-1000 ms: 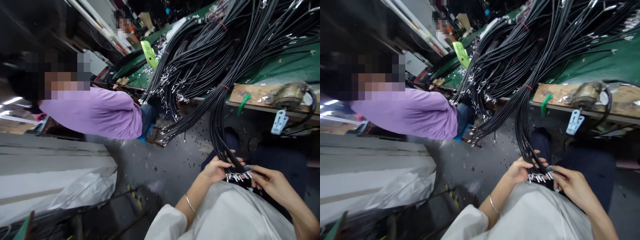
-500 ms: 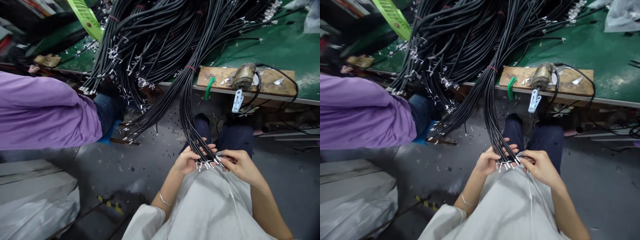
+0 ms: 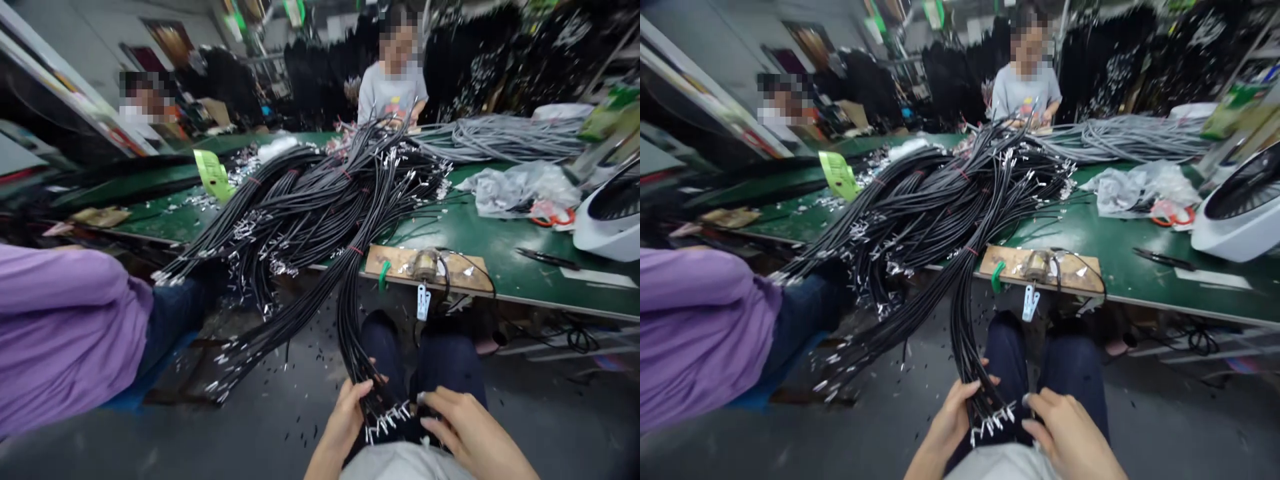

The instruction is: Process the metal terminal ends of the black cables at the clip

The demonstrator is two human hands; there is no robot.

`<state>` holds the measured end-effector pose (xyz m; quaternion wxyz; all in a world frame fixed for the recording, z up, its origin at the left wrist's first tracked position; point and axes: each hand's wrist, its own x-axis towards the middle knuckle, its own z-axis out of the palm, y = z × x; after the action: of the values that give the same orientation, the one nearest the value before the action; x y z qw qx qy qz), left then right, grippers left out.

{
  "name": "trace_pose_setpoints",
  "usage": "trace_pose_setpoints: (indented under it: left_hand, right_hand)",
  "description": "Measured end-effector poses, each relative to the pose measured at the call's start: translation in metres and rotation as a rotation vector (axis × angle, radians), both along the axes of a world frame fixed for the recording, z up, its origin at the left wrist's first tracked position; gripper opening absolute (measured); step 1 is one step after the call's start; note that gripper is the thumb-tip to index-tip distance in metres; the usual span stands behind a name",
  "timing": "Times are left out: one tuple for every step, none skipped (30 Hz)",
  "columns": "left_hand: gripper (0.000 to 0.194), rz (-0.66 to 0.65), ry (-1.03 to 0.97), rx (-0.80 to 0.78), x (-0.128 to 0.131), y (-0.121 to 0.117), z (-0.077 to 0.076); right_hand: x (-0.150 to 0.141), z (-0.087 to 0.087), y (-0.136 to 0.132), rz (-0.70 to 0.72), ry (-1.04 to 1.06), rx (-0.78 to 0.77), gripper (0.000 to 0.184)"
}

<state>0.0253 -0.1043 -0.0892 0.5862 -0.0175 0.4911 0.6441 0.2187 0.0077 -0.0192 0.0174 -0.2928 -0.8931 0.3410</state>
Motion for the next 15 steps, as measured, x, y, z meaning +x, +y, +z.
trace_pose_setpoints:
  left_hand:
    - [0.051, 0.010, 0.040, -0.019, -0.002, 0.003, 0.000]
    - [0.050, 0.016, 0.088, -0.037, -0.003, 0.005, 0.000]
    - [0.048, 0.019, 0.142, -0.045, -0.004, 0.008, 0.000]
    - [0.048, 0.031, 0.196, -0.042, -0.004, 0.011, 0.001]
    - [0.048, 0.056, 0.245, -0.028, -0.004, 0.015, 0.001]
    - [0.050, 0.093, 0.284, -0.005, -0.003, 0.020, 0.000]
    - [0.052, 0.129, 0.311, 0.024, -0.002, 0.025, -0.001]
    - [0.055, 0.167, 0.332, 0.048, -0.001, 0.029, -0.002]
    - [0.057, 0.201, 0.359, 0.062, 0.000, 0.034, -0.003]
    - [0.058, 0.215, 0.400, 0.067, 0.000, 0.039, -0.004]
    - [0.058, 0.216, 0.453, 0.066, -0.001, 0.042, -0.004]
    - [0.058, 0.207, 0.504, 0.062, -0.004, 0.045, -0.004]
    - [0.057, 0.194, 0.544, 0.056, -0.007, 0.047, -0.004]
    - [0.055, 0.180, 0.569, 0.047, -0.012, 0.047, -0.003]
    - [0.052, 0.162, 0.580, 0.039, -0.018, 0.047, -0.001]
  right_hand:
    - [0.000, 0.012, 0.002, 0.042, 0.019, 0.021, 0.021]
    - [-0.001, 0.026, 0.005, 0.089, 0.040, 0.042, 0.021]
    - [-0.006, 0.040, 0.009, 0.132, 0.065, 0.074, 0.020]
    - [-0.013, 0.054, 0.014, 0.167, 0.087, 0.121, 0.019]
    - [-0.023, 0.067, 0.020, 0.201, 0.100, 0.171, 0.017]
    - [-0.036, 0.080, 0.027, 0.240, 0.108, 0.227, 0.015]
    - [-0.053, 0.090, 0.036, 0.282, 0.112, 0.289, 0.013]
    - [-0.072, 0.098, 0.045, 0.323, 0.110, 0.356, 0.013]
    - [-0.094, 0.104, 0.054, 0.357, 0.116, 0.452, 0.013]
    - [-0.117, 0.108, 0.064, 0.393, 0.124, 0.544, 0.016]
    - [-0.141, 0.109, 0.074, 0.429, 0.126, 0.628, 0.020]
    - [-0.165, 0.108, 0.083, 0.461, 0.115, 0.716, 0.025]
    - [-0.187, 0.105, 0.091, 0.506, 0.078, 0.804, 0.028]
    - [-0.208, 0.101, 0.098, 0.539, 0.018, 0.871, 0.029]
    - [-0.225, 0.097, 0.105, 0.549, -0.003, 0.893, 0.027]
